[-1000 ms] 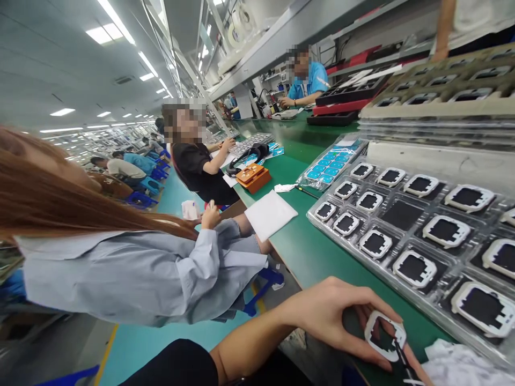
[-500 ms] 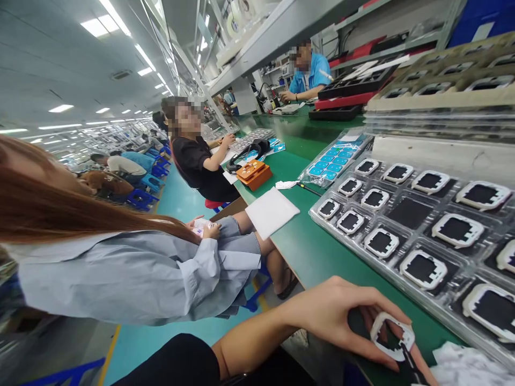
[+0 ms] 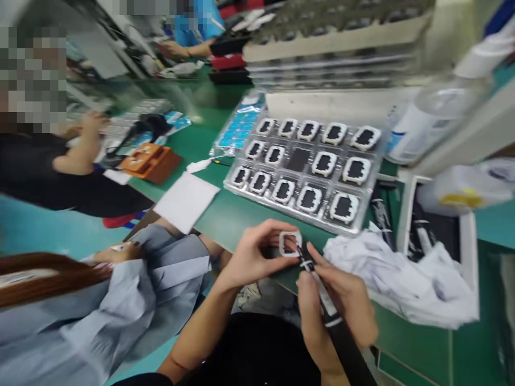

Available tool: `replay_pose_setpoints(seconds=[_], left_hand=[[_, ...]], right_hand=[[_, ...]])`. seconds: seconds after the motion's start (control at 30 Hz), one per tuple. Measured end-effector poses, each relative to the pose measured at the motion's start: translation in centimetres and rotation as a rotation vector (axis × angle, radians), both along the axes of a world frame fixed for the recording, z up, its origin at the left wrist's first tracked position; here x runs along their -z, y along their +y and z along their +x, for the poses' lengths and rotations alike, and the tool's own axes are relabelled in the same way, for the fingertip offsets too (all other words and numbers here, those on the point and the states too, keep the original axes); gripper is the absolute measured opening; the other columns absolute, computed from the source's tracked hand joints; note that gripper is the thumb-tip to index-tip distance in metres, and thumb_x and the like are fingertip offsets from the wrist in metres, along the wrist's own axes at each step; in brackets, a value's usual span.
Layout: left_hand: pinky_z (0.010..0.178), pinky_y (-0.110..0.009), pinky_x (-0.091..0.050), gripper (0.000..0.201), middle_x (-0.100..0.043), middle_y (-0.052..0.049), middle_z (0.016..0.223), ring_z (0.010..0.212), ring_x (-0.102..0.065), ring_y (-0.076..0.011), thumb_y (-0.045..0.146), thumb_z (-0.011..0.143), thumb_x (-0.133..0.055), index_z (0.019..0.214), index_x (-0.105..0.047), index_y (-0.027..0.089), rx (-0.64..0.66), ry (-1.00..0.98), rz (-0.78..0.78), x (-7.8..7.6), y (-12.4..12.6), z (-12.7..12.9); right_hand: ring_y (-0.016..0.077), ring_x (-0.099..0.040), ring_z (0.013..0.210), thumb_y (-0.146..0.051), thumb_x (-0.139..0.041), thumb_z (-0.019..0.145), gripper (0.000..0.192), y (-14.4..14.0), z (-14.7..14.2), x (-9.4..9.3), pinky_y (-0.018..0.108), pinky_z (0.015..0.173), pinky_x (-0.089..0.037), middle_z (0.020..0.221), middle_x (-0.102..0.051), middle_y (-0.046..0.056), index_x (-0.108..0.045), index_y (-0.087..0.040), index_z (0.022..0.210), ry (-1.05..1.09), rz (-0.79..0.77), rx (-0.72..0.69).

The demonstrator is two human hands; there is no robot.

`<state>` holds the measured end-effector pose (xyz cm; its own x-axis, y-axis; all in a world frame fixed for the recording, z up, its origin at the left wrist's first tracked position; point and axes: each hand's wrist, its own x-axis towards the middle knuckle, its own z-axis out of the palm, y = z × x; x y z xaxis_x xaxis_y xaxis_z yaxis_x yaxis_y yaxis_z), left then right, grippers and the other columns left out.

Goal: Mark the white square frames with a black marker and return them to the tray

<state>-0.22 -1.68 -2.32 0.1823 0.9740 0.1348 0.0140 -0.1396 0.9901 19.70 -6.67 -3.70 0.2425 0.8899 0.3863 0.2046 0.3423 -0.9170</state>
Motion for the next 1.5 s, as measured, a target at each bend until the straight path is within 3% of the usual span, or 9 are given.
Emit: replay_pose_setpoints(seconds=[0.07, 0.17, 0.33, 0.47, 0.8, 0.97, 1.13, 1.5], left_hand=[[0.102, -0.031, -0.077, 0.049, -0.091, -0.007, 0.11, 0.103, -0.093, -0.0221, 0.028, 0.094, -0.101, 0.137, -0.08, 0.019, 0.025, -0.001, -0.019, -0.2, 0.0, -0.2], [0.1, -0.029, -0.077, 0.046, -0.091, -0.007, 0.111, 0.101, -0.093, -0.0215, 0.023, 0.094, -0.1, 0.134, -0.079, 0.019, 0.068, 0.032, -0.015, -0.6, 0.0, -0.4], [0.097, -0.025, -0.076, 0.041, -0.092, -0.006, 0.116, 0.101, -0.093, -0.0189, 0.021, 0.096, -0.098, 0.133, -0.079, 0.02, 0.05, 0.053, 0.052, -0.6, -0.3, -0.3], [0.095, -0.024, -0.077, 0.038, -0.092, -0.005, 0.112, 0.099, -0.092, -0.0182, 0.022, 0.1, -0.096, 0.134, -0.08, 0.02, 0.043, 0.073, 0.103, -0.4, -0.4, -0.3], [0.1, -0.022, -0.075, 0.039, -0.092, -0.004, 0.125, 0.107, -0.093, -0.0177, 0.015, 0.1, -0.093, 0.137, -0.08, 0.022, 0.033, 0.153, 0.175, -0.6, -0.4, -0.3], [0.093, -0.023, -0.074, 0.035, -0.092, -0.005, 0.12, 0.102, -0.092, -0.0185, 0.022, 0.104, -0.091, 0.138, -0.081, 0.022, 0.018, 0.261, 0.182, -0.5, -0.6, -0.4], [0.088, -0.025, -0.072, 0.038, -0.092, -0.005, 0.12, 0.1, -0.091, -0.0194, 0.025, 0.104, -0.09, 0.141, -0.081, 0.025, -0.021, 0.35, 0.204, 0.0, -0.9, -0.5], [0.093, -0.022, -0.075, 0.034, -0.092, -0.004, 0.117, 0.1, -0.092, -0.0175, 0.023, 0.103, -0.091, 0.136, -0.082, 0.021, 0.001, 0.277, 0.168, -0.3, -0.8, -0.2]], right_hand=[[0.0323, -0.093, 0.09, -0.031, -0.093, 0.105, 0.015, -0.2, -1.6, -1.1, 0.028, 0.065, -0.077, 0.115, -0.091, 0.014, -0.081, -0.023, 0.109, -0.001, 0.035, 0.071], [0.0323, -0.093, 0.097, -0.025, -0.093, 0.104, 0.015, 0.5, -2.8, -1.8, 0.031, 0.072, -0.079, 0.108, -0.091, 0.007, -0.079, -0.025, 0.108, -0.023, 0.111, 0.072], [0.0312, -0.092, 0.11, -0.019, -0.092, 0.104, 0.015, 0.7, -2.9, -1.3, 0.034, 0.089, -0.081, 0.109, -0.09, 0.002, -0.08, -0.025, 0.111, -0.072, 0.181, 0.08], [0.0302, -0.093, 0.107, -0.017, -0.092, 0.104, 0.017, 0.6, -2.9, -1.1, 0.036, 0.09, -0.081, 0.118, -0.091, 0.002, -0.081, -0.026, 0.114, -0.098, 0.183, 0.091], [0.0288, -0.093, 0.103, -0.014, -0.089, 0.102, 0.018, 0.9, -2.9, -1.4, 0.033, 0.09, -0.081, 0.115, -0.091, 0.002, -0.083, -0.026, 0.115, -0.156, 0.199, 0.11], [0.0286, -0.093, 0.102, -0.015, -0.087, 0.104, 0.015, 0.9, -2.9, -1.7, 0.034, 0.09, -0.081, 0.113, -0.091, 0.002, -0.081, -0.026, 0.113, -0.179, 0.168, 0.113], [0.0308, -0.093, 0.101, -0.011, -0.085, 0.104, 0.018, 1.2, -3.1, -2.2, 0.034, 0.09, -0.081, 0.103, -0.09, 0.002, -0.078, -0.024, 0.113, -0.317, 0.264, 0.101], [0.0313, -0.093, 0.103, -0.012, -0.084, 0.106, 0.017, 1.2, -3.0, -2.3, 0.037, 0.088, -0.082, 0.1, -0.088, 0.001, -0.077, -0.026, 0.114, -0.29, 0.232, 0.086]])
